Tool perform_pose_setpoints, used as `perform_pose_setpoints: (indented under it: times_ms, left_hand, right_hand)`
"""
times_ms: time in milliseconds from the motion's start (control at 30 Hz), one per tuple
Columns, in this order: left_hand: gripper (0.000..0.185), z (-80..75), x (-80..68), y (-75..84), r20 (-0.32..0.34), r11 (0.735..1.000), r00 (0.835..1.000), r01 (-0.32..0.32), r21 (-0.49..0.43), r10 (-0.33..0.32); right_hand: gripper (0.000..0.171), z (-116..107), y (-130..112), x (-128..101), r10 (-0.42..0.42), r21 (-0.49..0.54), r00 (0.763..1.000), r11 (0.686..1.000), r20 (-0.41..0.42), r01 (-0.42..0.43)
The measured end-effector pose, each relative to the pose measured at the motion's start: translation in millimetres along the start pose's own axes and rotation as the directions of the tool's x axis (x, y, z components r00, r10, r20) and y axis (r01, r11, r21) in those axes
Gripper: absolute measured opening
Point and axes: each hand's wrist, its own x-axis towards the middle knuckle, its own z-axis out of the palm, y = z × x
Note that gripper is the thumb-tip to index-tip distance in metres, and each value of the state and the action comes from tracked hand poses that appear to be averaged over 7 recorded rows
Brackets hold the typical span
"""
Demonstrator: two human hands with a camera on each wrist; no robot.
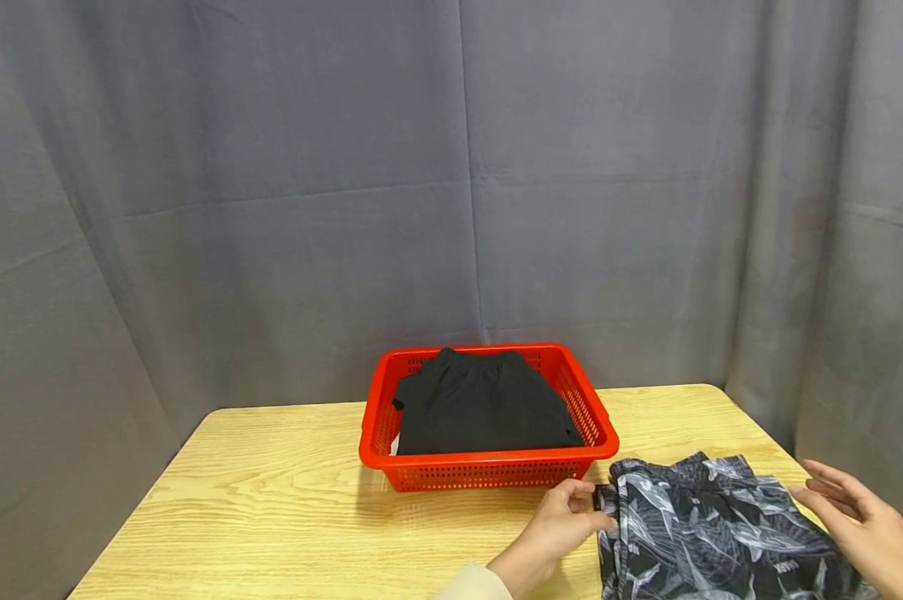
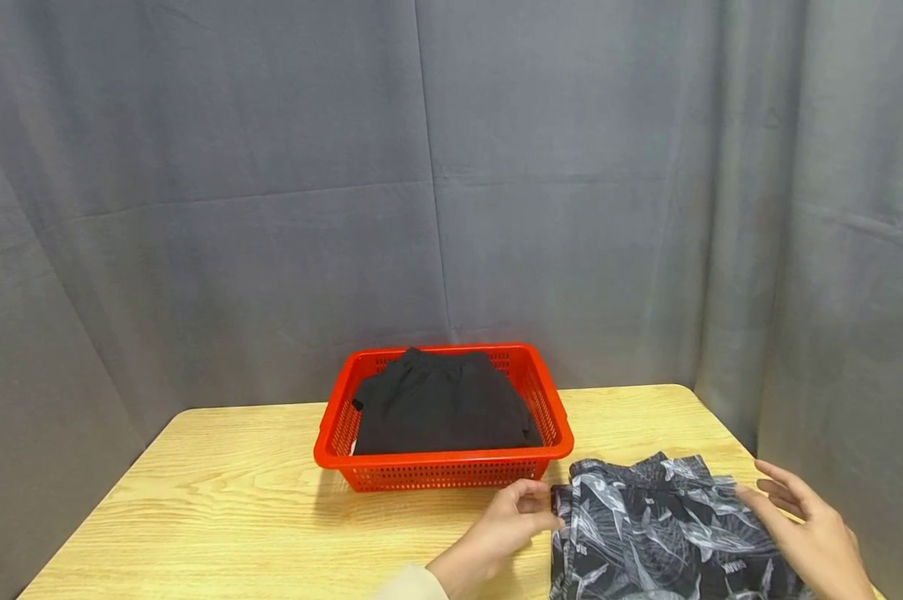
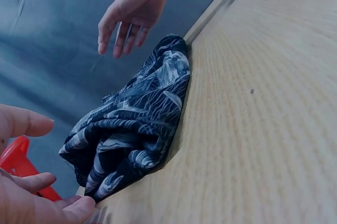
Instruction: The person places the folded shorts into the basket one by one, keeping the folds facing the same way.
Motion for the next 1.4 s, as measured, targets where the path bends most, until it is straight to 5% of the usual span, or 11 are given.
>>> perform_pose_setpoints:
  times_ms: [367, 533, 767, 1067, 1400]
  left_hand:
    - [0.050, 9.1, -2.5, -8.3, -0.012, 0.998, 0.999, 0.047, -0.047, -0.048]
    - [0.052, 14.4, -2.1, -11.6, -0.021, 0.996, 0.998, 0.063, -0.067, -0.064]
    - [0.052, 19.4, -2.7, -12.6, -0.032, 0.993, 0.995, 0.096, -0.073, -0.098]
    - [0.053, 31.0, -1.0, -12.8, -0.035, 0.976, 0.996, 0.071, -0.204, -0.079]
    - [0.057, 42.4, 1.9, -11.4, -0.065, 0.970, 0.995, 0.053, -0.237, -0.071]
  right_hand:
    - [0.087, 7, 37, 19, 0.106, -0.103, 0.992, 0.990, 0.072, -0.098]
    - [0.088, 3, 42, 17, 0.070, -0.173, 0.987, 0.984, 0.143, -0.045]
    - [0.096, -2, 41, 16, 0.073, -0.262, 0.945, 0.965, 0.319, 0.014]
    - [0.098, 3, 41, 18, 0.074, -0.241, 0.935, 0.970, 0.348, 0.013]
    - [0.096, 1, 42, 17, 0.009, -0.154, 0.901, 0.986, 0.434, 0.065]
